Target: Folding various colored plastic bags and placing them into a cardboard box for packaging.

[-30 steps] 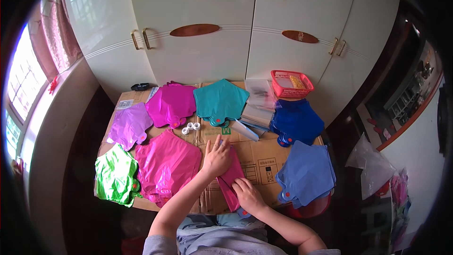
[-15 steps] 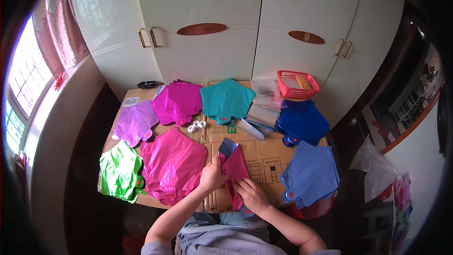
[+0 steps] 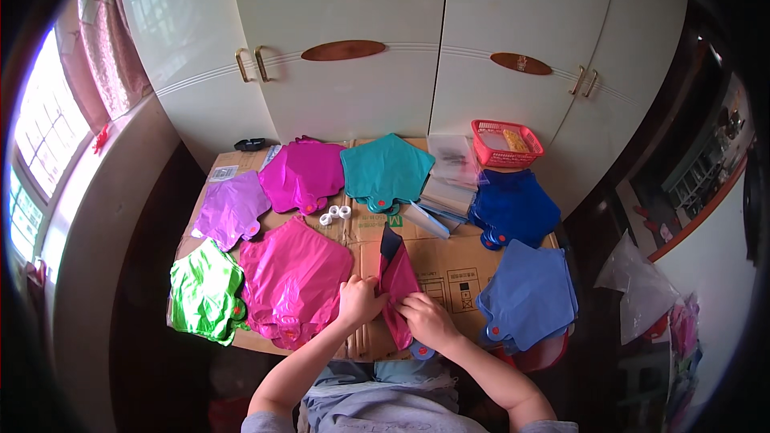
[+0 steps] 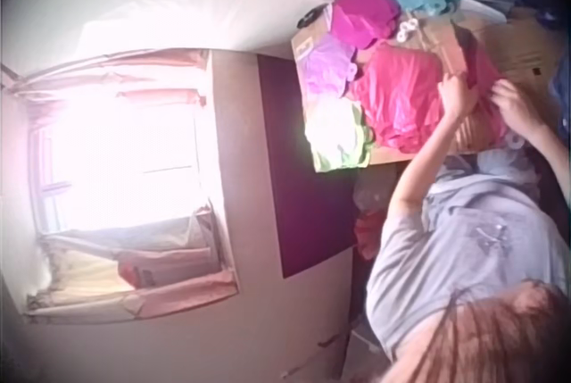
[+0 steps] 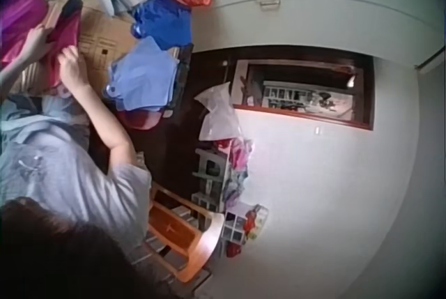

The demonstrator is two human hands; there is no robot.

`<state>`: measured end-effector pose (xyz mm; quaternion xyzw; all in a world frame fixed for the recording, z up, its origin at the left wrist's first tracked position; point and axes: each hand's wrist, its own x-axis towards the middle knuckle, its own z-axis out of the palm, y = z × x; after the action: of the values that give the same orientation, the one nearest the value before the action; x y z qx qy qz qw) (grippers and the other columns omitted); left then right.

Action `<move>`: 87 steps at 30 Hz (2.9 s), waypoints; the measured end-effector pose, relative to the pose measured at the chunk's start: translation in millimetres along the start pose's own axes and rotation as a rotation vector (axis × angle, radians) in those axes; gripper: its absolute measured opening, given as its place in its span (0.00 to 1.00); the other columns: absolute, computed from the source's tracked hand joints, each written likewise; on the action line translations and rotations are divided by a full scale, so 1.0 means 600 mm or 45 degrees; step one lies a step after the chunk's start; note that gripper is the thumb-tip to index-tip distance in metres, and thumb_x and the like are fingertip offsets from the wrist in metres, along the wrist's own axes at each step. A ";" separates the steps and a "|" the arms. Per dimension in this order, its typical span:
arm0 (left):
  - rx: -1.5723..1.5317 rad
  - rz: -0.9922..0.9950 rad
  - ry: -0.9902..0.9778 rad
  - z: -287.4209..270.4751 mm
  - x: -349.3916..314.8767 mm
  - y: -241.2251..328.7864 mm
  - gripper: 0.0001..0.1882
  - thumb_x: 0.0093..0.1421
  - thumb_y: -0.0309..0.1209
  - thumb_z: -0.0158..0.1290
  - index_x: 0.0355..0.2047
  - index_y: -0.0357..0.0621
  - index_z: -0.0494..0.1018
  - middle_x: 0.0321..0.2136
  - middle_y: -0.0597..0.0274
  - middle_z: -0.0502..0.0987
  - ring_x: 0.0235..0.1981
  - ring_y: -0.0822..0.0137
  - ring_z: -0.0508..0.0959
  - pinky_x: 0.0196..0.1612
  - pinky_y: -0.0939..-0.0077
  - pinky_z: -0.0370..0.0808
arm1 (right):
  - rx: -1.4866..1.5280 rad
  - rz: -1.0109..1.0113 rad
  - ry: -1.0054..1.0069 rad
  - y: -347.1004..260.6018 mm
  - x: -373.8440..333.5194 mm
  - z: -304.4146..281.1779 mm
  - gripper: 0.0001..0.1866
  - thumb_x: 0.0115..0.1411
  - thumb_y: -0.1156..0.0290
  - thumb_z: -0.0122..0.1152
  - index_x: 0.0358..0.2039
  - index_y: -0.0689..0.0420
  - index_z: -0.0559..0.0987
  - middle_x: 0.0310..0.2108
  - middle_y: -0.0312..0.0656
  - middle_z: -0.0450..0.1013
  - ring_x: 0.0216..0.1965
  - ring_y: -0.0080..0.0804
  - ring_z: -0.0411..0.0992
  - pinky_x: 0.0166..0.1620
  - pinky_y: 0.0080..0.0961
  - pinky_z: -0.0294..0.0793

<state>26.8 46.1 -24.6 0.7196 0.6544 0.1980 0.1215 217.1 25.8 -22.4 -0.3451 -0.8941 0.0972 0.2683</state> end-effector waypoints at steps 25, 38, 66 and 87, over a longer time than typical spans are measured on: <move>0.003 0.077 -0.041 -0.013 -0.011 -0.005 0.18 0.45 0.45 0.62 0.25 0.42 0.75 0.23 0.57 0.77 0.36 0.57 0.75 0.38 0.58 0.66 | 0.021 0.081 0.025 -0.008 -0.023 0.022 0.09 0.52 0.71 0.59 0.35 0.57 0.77 0.50 0.52 0.66 0.56 0.49 0.62 0.59 0.39 0.64; 0.031 0.239 0.064 -0.006 -0.028 -0.010 0.14 0.48 0.41 0.60 0.26 0.44 0.73 0.27 0.63 0.77 0.35 0.60 0.74 0.37 0.61 0.64 | -0.095 0.127 0.084 -0.015 -0.018 0.020 0.23 0.51 0.67 0.62 0.43 0.66 0.68 0.50 0.58 0.63 0.53 0.52 0.62 0.57 0.40 0.64; -0.096 0.596 0.162 -0.013 -0.042 -0.007 0.12 0.45 0.28 0.57 0.33 0.47 0.74 0.29 0.64 0.79 0.37 0.65 0.77 0.42 0.67 0.68 | -0.123 0.177 0.067 -0.009 -0.018 0.020 0.25 0.49 0.62 0.63 0.43 0.64 0.70 0.45 0.59 0.66 0.45 0.51 0.65 0.52 0.40 0.67; 0.361 0.883 -0.102 -0.030 -0.076 0.007 0.28 0.56 0.31 0.44 0.57 0.36 0.63 0.53 0.51 0.71 0.60 0.60 0.66 0.64 0.60 0.56 | 0.529 0.463 -0.028 0.000 -0.045 0.005 0.30 0.50 0.62 0.67 0.52 0.58 0.69 0.52 0.51 0.65 0.53 0.45 0.66 0.57 0.34 0.66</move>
<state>19.4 -0.8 -12.5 0.9152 0.3876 0.1065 -0.0282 232.2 7.4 -35.9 -0.4364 -0.7812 0.3288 0.3019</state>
